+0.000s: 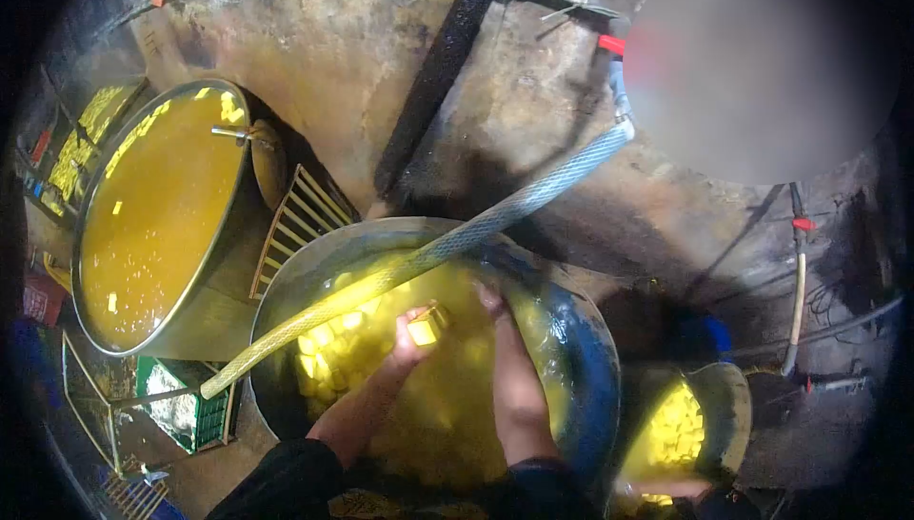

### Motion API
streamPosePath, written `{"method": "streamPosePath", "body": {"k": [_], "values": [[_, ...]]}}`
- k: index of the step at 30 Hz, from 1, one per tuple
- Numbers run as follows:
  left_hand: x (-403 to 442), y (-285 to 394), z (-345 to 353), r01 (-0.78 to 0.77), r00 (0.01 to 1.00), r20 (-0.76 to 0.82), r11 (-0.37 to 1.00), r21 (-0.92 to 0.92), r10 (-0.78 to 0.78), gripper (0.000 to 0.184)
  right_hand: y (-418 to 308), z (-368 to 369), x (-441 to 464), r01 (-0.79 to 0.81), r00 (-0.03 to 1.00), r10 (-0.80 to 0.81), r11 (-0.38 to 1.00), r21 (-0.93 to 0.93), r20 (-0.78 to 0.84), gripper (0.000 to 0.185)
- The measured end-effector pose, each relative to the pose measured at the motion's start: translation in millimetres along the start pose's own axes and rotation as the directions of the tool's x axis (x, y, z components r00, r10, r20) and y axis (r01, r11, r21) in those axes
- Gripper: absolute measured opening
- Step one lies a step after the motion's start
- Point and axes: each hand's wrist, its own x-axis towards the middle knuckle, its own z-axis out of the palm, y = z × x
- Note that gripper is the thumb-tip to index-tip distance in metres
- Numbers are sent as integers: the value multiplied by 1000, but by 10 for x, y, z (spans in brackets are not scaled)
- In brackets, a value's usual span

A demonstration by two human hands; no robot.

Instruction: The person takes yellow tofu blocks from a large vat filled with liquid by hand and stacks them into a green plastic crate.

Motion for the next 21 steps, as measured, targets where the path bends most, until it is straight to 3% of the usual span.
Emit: {"method": "streamPosePath", "body": {"k": [1,2,3,4,5,6,7,9,10,11,13,14,15,16,17,19,21], "values": [[3,62,152,15,1000,15,1000,3,-15,39,120,-48,-32,-77,995,47,927,367,89,35],[0,106,299,15,994,-108,984,-177,-35,37,138,-144,-151,-232,968,85,658,717,235,33],[-52,95,349,1,969,-231,937,-350,-87,35,65,-305,-386,-363,929,82,393,845,360,32],[101,36,-74,69,985,-149,991,-113,-86,32,-326,-529,-790,-368,929,107,368,854,354,32],[-33,45,269,115,963,-221,975,-189,-156,30,-810,-771,-1232,-372,928,131,342,863,348,33],[-138,48,538,129,954,-247,977,-170,-169,30,-786,-919,-1497,-256,959,-5,418,872,284,33],[-208,5,684,148,943,-276,978,-148,-185,31,-969,-1064,-1809,-279,957,-37,152,948,288,32],[-241,-188,665,185,982,19,982,46,-186,37,-1083,-1232,-2280,-215,975,12,270,939,220,29],[-301,-323,759,184,982,-36,982,37,-183,36,-1375,-1368,-2558,-126,985,-7,644,755,170,28],[-283,-491,719,202,979,-17,976,84,-201,37,-1718,-1475,-2861,-35,989,-30,903,428,144,27],[-355,-803,784,262,955,124,962,78,-270,38,-1817,-1457,-3262,11,1000,-3,890,456,-19,21],[-451,-931,871,304,941,128,948,93,-315,38,-1781,-1442,-3425,166,985,-133,917,364,-113,24],[-594,-1029,1033,357,918,92,903,237,-387,38,-1858,-1492,-3611,312,944,-270,916,251,-191,29],[-743,-1116,1199,401,891,50,834,378,-451,38,-1947,-1627,-3829,242,956,-238,970,2,-169,50],[-896,-1236,1368,429,871,55,809,403,-489,38,-1967,-1713,-3994,223,953,-216,975,11,-213,50],[-1296,-1530,1759,516,739,326,807,288,-589,37,-1890,-1843,-4321,74,853,-315,862,-502,-416,80],[-1817,-1757,2319,586,708,237,741,327,-665,29,-1673,-2050,-4721,176,901,-258,952,-251,-348,102]]}}
